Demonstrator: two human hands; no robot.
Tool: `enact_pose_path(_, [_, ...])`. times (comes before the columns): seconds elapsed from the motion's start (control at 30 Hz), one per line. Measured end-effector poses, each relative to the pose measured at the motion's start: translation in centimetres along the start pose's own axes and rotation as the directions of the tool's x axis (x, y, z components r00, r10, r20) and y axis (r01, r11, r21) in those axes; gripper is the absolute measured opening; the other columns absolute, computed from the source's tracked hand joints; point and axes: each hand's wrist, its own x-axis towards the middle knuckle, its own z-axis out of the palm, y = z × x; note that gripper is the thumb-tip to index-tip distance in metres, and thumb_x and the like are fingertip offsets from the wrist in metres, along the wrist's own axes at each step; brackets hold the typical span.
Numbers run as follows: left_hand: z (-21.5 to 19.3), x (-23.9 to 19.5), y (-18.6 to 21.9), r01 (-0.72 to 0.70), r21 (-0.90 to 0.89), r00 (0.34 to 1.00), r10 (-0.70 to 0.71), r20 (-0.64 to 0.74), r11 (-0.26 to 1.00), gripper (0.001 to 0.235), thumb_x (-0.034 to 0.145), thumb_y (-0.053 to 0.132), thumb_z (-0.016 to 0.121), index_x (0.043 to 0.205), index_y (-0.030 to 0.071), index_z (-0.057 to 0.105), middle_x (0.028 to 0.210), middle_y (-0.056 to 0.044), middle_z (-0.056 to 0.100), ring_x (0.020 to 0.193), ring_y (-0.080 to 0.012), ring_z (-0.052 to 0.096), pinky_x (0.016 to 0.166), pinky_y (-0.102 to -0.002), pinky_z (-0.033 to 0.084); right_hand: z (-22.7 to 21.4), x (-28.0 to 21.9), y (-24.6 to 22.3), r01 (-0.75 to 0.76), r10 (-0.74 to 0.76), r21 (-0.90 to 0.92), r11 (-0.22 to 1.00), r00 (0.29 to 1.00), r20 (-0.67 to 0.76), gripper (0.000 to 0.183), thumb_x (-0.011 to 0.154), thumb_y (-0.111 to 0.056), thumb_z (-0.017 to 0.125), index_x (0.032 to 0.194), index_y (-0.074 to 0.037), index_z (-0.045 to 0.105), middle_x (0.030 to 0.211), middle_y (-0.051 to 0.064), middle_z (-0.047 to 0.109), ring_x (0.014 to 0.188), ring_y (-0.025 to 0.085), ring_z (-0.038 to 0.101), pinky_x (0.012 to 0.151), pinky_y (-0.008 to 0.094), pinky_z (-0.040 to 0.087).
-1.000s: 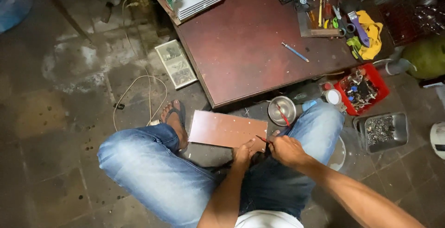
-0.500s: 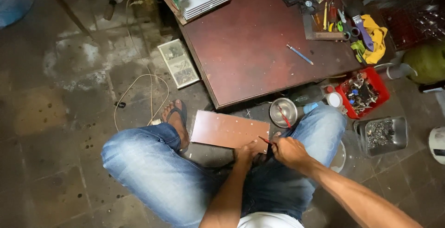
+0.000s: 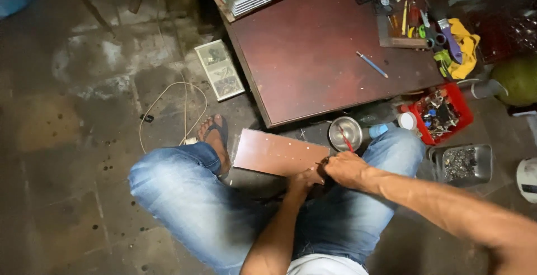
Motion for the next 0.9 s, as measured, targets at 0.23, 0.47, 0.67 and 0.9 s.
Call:
enact_pose_path(0.23, [-1.8,5.7,-4.7,-0.106,0.022,0.992,0.104,0.074,0.994,0.033,0.067,0.013,0.089,0.093,0.003,0.072,0.077,-0.005,0.060,0.070,-0.0192,0.060,0.060,-0.034,0.053,-0.6,2.2,0.1,-0.167,0.154,0.143,0.976,0.984,0.093,0.022,0.082,-0.027,0.061,0.073,-0.015,0.077,0.072,0.007,0.075,0.076,0.027,0.076,0.061,0.044,0.060])
enact_pose_path(0.47, [4.9,-5.1,4.9,0.093,0.557,0.925,0.135,-0.355,0.825,0.051,0.056,0.057,0.092,0.082,0.015,0.081,0.070,0.002,0.074,0.068,-0.0130,0.072,0.065,-0.018,0.054,-0.1,3.2,1.7,-0.683,0.262,0.633,-0.366,0.576,0.774,0.020,0.086,-0.008,0.068,0.075,-0.006,0.052,0.055,0.005,0.053,0.035,0.010,0.041,0.030,0.019,0.034])
enact_pose_path(0.67, [3.6,-5.4,3.6,-0.028,0.167,0.983,0.057,-0.174,0.986,0.024,0.064,0.018,0.082,0.077,0.001,0.071,0.068,-0.007,0.067,0.057,-0.0193,0.065,0.047,-0.030,0.051,4.3,3.2,1.9,-0.393,0.336,0.569,0.722,0.919,0.209,0.018,0.079,-0.027,0.067,0.083,-0.015,0.081,0.079,0.008,0.078,0.082,0.020,0.077,0.066,0.034,0.061])
enact_pose_path(0.9, [2.1,-2.1,1.1,-0.064,0.169,0.961,0.106,-0.255,0.984,0.052,0.067,0.022,0.096,0.098,-0.012,0.069,0.076,-0.021,0.069,0.062,-0.0277,0.071,0.049,-0.039,0.059,1.4,1.5,-1.4,0.288,-0.297,-0.299,0.910,0.955,0.014,0.018,0.076,-0.008,0.060,0.063,-0.011,0.072,0.057,0.010,0.066,0.049,0.025,0.065,0.038,0.047,0.054])
